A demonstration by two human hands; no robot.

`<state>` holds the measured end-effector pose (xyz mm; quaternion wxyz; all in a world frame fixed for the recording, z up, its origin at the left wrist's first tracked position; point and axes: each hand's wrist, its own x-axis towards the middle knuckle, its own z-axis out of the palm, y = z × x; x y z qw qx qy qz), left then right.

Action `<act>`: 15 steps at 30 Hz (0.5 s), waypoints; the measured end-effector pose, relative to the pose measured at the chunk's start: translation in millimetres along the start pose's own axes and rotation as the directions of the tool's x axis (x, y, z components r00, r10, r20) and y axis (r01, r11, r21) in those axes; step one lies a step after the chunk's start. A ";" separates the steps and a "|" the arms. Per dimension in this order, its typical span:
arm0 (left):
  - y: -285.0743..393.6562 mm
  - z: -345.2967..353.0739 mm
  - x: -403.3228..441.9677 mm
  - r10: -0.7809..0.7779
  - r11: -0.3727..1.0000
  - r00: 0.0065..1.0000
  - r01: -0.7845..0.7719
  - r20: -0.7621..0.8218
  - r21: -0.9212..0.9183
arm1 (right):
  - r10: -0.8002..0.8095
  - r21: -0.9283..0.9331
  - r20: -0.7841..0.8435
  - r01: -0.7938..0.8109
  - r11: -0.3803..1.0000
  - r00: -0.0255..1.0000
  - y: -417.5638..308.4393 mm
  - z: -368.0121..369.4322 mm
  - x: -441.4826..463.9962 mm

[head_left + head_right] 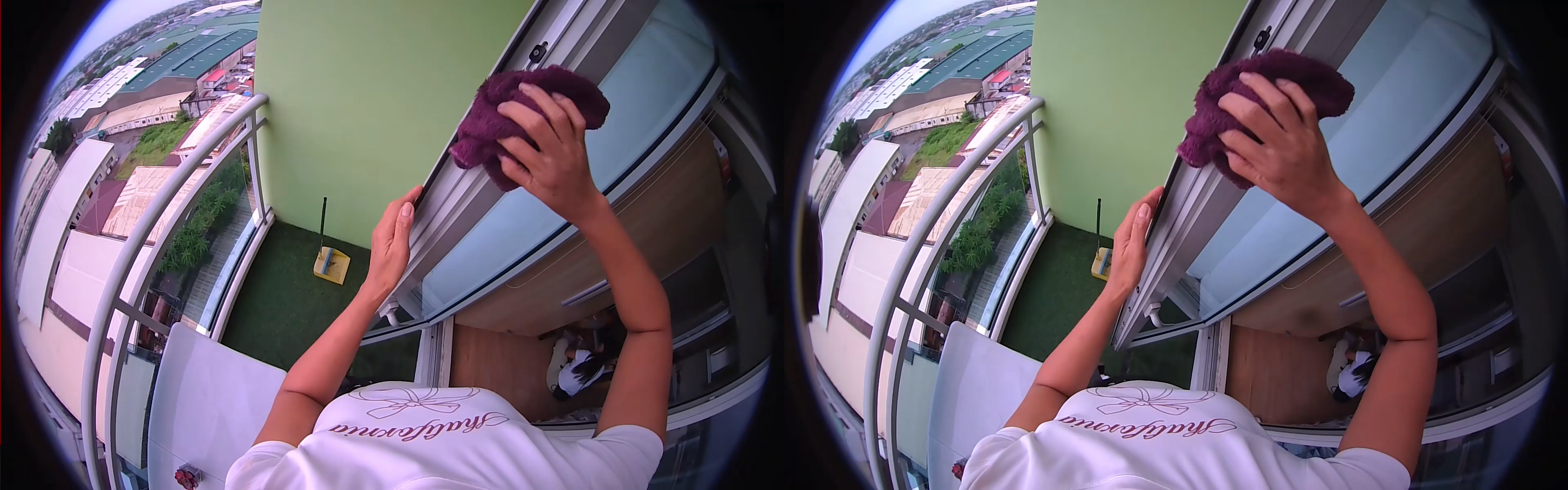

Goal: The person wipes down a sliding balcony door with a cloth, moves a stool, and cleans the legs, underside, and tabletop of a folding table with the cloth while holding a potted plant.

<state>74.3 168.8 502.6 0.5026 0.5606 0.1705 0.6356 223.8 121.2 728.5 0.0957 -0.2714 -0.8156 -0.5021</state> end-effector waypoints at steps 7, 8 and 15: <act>10.9 -32.0 34.2 -0.304 0.936 0.929 0.333 0.213 -0.116 | -0.147 0.531 0.164 0.039 0.846 0.975 -219.0 157.0 -130.0; 10.3 -32.4 35.1 -0.296 0.943 0.928 0.322 0.226 -0.088 | -0.052 0.657 0.277 -0.150 0.739 0.959 -246.5 167.4 -134.7; 8.5 -35.3 37.1 -0.267 0.959 0.937 0.282 0.227 -0.038 | 0.047 0.586 0.233 -0.179 0.790 0.971 -182.5 125.1 -97.5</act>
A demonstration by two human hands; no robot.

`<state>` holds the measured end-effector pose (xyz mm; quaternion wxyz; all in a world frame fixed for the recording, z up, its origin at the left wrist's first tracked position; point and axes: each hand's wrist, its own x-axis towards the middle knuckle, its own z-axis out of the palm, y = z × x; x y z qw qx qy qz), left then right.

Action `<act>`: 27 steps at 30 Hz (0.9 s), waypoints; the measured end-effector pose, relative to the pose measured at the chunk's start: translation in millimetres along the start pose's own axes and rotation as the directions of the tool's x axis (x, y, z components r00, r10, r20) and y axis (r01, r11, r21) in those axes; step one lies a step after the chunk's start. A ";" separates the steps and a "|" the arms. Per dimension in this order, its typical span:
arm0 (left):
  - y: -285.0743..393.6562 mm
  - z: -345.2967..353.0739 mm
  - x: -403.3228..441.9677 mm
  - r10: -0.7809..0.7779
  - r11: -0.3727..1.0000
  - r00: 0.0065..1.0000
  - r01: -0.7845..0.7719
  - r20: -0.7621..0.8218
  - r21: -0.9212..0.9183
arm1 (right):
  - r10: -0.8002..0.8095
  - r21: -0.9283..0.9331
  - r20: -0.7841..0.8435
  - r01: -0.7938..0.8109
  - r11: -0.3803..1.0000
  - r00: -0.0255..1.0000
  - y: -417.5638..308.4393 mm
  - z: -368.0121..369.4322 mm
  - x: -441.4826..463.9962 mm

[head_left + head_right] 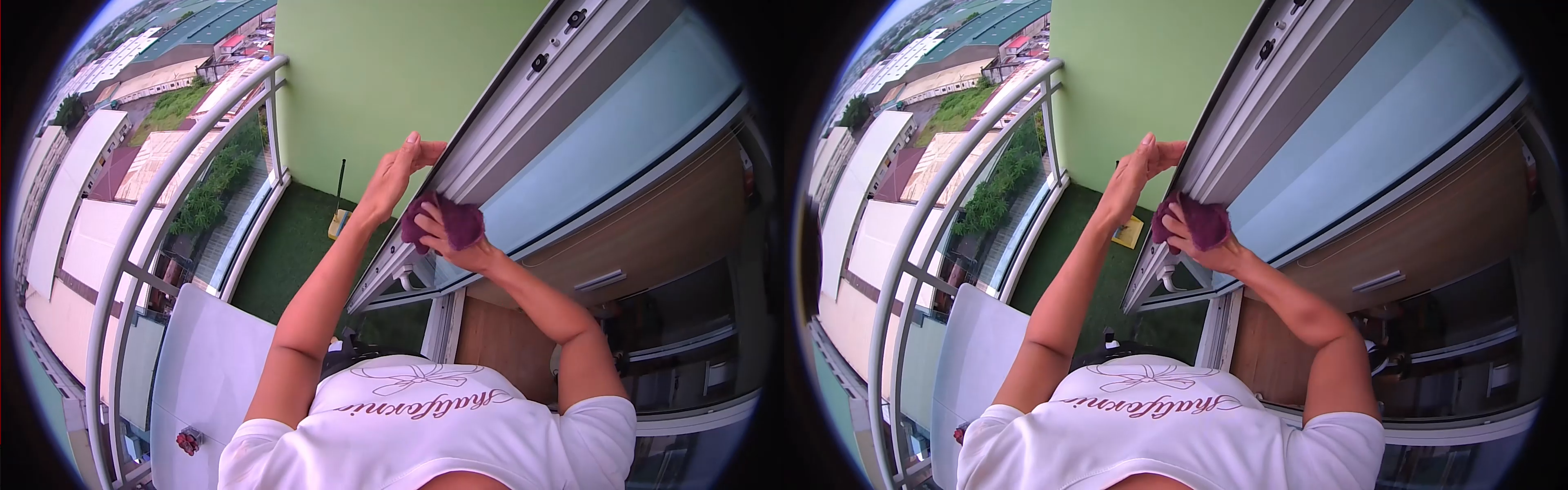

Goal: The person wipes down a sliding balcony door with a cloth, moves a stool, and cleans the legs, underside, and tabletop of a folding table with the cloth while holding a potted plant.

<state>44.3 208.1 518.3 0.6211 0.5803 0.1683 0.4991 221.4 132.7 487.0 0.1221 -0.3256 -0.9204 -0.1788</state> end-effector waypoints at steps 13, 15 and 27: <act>-5.7 -11.2 10.1 -0.007 0.999 0.999 0.006 0.033 0.038 | -0.272 -0.254 -0.184 0.222 0.942 0.945 32.3 -2.9 -9.2; -8.7 -8.6 9.0 0.023 0.999 1.000 -0.023 0.001 0.045 | -0.069 0.055 -0.081 0.074 0.996 0.994 10.8 51.9 -25.8; -16.4 -9.4 4.6 0.094 0.994 0.995 -0.093 -0.027 0.050 | 0.244 0.250 0.079 -0.256 0.934 0.967 -18.0 44.6 3.0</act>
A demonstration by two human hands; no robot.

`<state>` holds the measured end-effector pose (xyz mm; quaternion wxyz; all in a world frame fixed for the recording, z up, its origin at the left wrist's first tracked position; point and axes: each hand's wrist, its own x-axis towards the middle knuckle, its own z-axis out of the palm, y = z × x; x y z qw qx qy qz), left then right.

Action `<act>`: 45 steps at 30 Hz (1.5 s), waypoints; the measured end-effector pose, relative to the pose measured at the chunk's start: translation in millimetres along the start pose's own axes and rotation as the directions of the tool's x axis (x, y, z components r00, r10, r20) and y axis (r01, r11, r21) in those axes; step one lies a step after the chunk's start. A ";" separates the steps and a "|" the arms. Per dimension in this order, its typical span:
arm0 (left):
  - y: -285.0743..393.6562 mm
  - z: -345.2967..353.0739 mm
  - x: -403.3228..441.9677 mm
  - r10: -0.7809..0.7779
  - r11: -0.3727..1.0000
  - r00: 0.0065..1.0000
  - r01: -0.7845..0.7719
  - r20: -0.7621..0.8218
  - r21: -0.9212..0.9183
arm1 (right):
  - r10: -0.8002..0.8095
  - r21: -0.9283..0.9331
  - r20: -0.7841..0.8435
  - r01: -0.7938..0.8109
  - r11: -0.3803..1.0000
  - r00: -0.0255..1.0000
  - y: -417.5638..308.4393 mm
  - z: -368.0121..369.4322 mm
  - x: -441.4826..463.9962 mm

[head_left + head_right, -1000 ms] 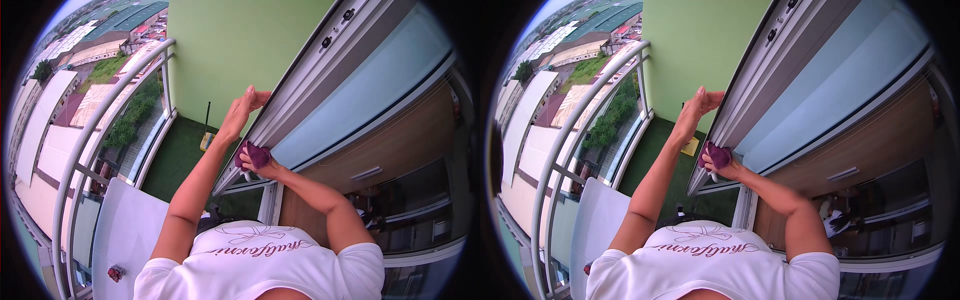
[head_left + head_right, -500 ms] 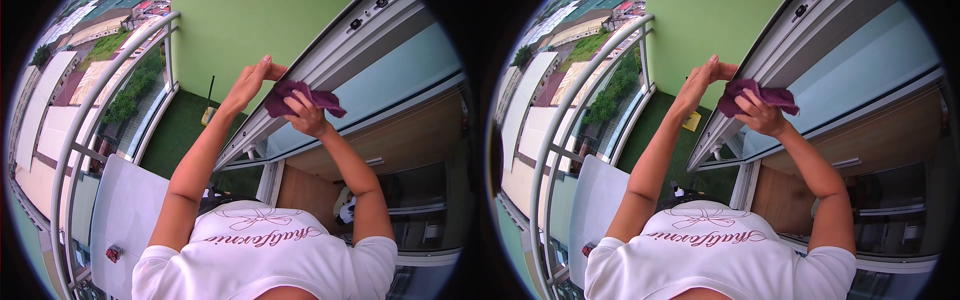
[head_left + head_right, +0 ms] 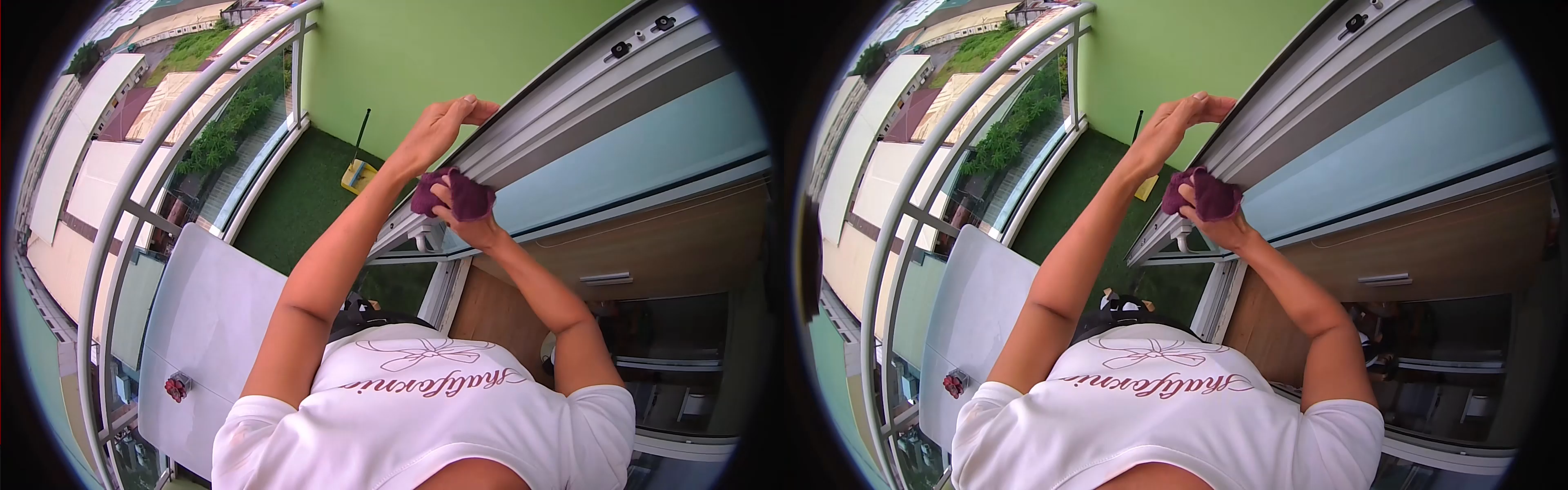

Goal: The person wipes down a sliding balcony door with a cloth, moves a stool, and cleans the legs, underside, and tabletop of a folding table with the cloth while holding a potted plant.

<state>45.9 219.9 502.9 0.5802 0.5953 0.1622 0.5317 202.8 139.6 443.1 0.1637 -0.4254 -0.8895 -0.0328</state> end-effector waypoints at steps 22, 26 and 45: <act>-1.3 -2.7 -7.0 0.022 1.000 1.000 -0.022 0.016 0.015 | -0.115 -0.066 0.301 0.141 0.988 0.947 19.2 149.1 -15.2; -1.1 -2.5 -5.8 0.046 0.997 0.999 -0.046 0.000 0.059 | -0.148 -0.210 0.279 0.210 0.955 0.949 7.3 61.1 13.3; 3.7 -2.7 -6.3 0.042 0.997 0.998 -0.045 0.047 0.066 | -0.188 -0.136 0.352 0.249 0.959 0.917 24.5 152.0 -37.5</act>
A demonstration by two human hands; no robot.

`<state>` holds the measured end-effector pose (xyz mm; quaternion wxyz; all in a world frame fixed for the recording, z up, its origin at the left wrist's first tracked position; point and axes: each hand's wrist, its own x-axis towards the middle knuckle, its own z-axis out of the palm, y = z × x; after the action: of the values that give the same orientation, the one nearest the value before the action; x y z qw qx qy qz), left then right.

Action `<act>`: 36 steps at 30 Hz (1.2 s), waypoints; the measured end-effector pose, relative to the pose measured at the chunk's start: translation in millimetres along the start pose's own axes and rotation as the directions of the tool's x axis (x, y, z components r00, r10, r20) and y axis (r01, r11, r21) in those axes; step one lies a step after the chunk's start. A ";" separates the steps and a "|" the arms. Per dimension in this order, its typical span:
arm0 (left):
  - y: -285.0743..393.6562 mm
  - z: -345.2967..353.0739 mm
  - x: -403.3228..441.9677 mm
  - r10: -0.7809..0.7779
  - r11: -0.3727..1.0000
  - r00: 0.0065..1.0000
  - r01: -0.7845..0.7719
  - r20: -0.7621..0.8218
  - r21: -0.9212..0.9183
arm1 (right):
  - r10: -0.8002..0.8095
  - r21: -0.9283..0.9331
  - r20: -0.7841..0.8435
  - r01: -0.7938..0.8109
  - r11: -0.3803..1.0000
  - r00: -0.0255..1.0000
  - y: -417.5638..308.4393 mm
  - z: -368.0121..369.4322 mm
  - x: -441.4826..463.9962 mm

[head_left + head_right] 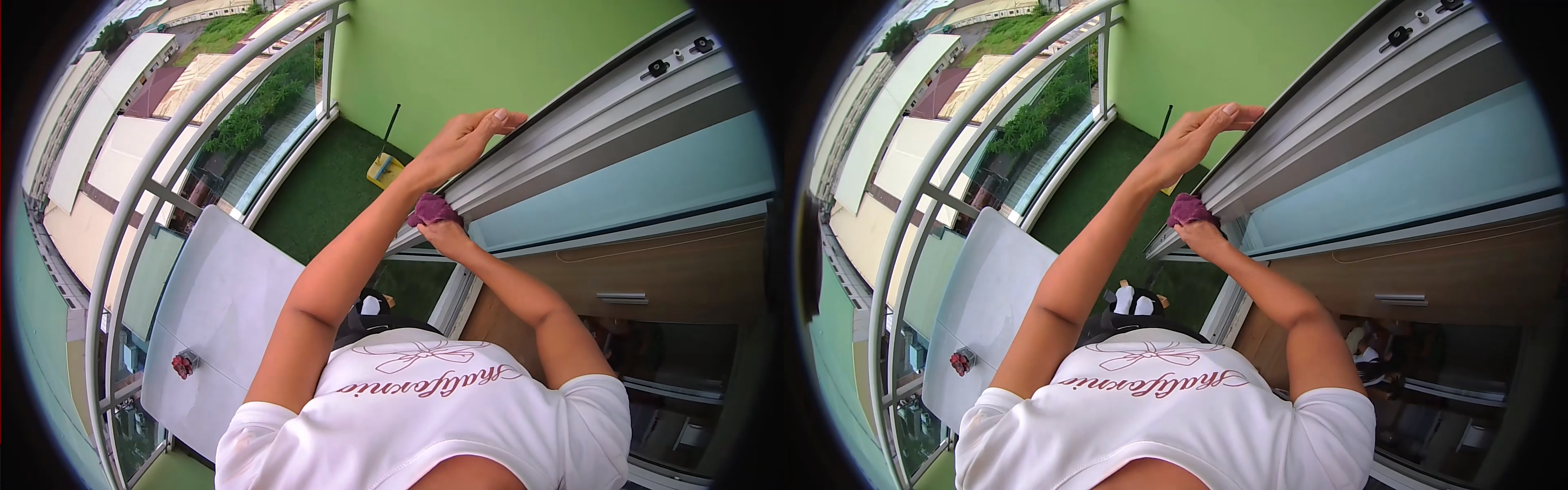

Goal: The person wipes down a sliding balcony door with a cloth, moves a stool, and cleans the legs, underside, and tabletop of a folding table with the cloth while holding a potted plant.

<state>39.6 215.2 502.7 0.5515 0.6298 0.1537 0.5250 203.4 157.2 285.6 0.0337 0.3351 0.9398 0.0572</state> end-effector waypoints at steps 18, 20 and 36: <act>31.2 -26.2 -44.9 -0.311 0.923 0.945 0.325 0.099 -0.206 | 0.672 0.801 0.129 0.323 -0.504 0.730 -21.8 -227.7 -32.4; 29.3 -22.7 -51.6 -0.294 0.880 0.941 0.336 0.170 -0.335 | 0.680 0.737 0.139 0.383 -0.557 0.720 -17.0 -235.2 -34.4; 38.2 -34.2 -60.5 0.291 0.731 0.929 -0.062 -0.228 0.680 | 0.701 0.842 -0.498 0.090 0.532 0.510 -31.0 -281.8 -24.0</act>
<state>-27.8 173.5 500.2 0.2068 0.7021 0.3551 0.5816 173.9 94.2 561.5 -0.5573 0.4318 0.6770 -0.2114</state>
